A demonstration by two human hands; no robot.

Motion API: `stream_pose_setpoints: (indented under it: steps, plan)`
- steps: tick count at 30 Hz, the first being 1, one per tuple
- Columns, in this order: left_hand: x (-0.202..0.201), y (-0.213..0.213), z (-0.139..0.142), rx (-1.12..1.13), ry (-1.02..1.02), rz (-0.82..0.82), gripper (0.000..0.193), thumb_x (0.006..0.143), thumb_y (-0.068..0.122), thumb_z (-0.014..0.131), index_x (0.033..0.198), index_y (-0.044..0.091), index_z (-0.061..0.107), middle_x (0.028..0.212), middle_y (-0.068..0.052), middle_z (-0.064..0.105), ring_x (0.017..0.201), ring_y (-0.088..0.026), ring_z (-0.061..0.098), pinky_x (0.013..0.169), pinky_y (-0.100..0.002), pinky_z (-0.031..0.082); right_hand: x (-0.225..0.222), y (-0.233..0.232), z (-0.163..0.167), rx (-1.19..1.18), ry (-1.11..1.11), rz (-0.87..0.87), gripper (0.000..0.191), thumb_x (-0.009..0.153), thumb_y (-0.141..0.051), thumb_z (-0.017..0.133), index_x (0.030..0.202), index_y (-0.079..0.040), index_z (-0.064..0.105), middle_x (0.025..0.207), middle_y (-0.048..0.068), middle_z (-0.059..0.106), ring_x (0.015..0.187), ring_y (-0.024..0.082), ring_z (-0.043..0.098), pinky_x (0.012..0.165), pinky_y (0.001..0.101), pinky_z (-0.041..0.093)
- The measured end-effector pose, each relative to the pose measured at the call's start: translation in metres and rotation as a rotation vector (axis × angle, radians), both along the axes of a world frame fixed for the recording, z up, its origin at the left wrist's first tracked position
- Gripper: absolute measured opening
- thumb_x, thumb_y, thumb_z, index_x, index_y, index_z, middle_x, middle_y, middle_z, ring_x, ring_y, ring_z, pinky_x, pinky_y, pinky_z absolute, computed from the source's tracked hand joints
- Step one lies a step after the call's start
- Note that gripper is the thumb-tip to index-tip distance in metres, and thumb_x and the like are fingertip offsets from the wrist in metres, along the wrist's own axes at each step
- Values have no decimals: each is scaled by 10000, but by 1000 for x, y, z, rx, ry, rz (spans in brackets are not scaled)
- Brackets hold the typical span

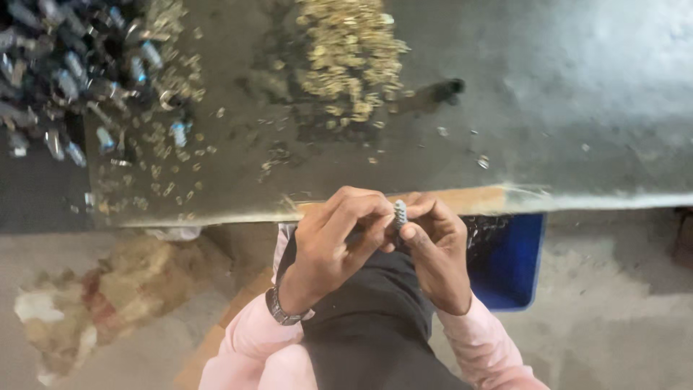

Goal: The person assembles padlocks at a workbench. They insert pin tumblers into a lock cylinder body, press the pins into place, insert a key into the cylinder, and place finished padlocks onto a pile on the bench, repeating the process for several locks.

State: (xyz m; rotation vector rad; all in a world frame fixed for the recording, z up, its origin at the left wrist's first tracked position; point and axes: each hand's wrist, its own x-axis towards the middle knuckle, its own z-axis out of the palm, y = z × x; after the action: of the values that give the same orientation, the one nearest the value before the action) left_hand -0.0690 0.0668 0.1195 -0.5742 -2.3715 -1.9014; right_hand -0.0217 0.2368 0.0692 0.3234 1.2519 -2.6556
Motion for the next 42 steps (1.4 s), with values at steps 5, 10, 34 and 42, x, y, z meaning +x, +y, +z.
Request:
stream_pose_setpoints:
  steps: [5, 10, 34, 42]
  plan:
    - [-5, 41, 17, -85, 49, -73, 157, 977, -27, 719, 1107, 0, 637, 1025, -85, 686, 739, -115, 741, 647, -229, 594, 11, 34, 12, 36, 0, -100, 154, 966, -37, 708, 1061, 2, 593, 1052, 108, 632, 883, 207, 678, 730, 344, 568]
    - [-11, 62, 24, -144, 80, -121, 174, 952, -4, 740, 1108, 37, 674, 1007, -75, 709, 819, -155, 727, 703, -274, 573, 8, 65, 18, 171, 101, -132, 124, 962, 50, 707, 1035, 18, 613, 1025, 95, 631, 882, 202, 692, 773, 341, 584]
    - [-6, 19, -25, 742, -688, -201, 190, 992, 135, 694, 1076, -9, 604, 736, -46, 578, 577, -127, 543, 467, -228, 412, -118, 62, 14, 1600, 305, -294, 574, 697, -235, 870, 1191, -74, 624, 1269, 128, 585, 1187, 339, 512, 965, 445, 401]
    - [-9, 1, -45, 639, -906, -241, 328, 1004, 84, 680, 1266, -103, 613, 764, -24, 511, 576, -68, 429, 471, -230, 346, -107, 63, 15, 1245, 317, -274, 336, 854, -153, 811, 1075, -98, 564, 1212, 31, 693, 1146, 214, 639, 980, 378, 504]
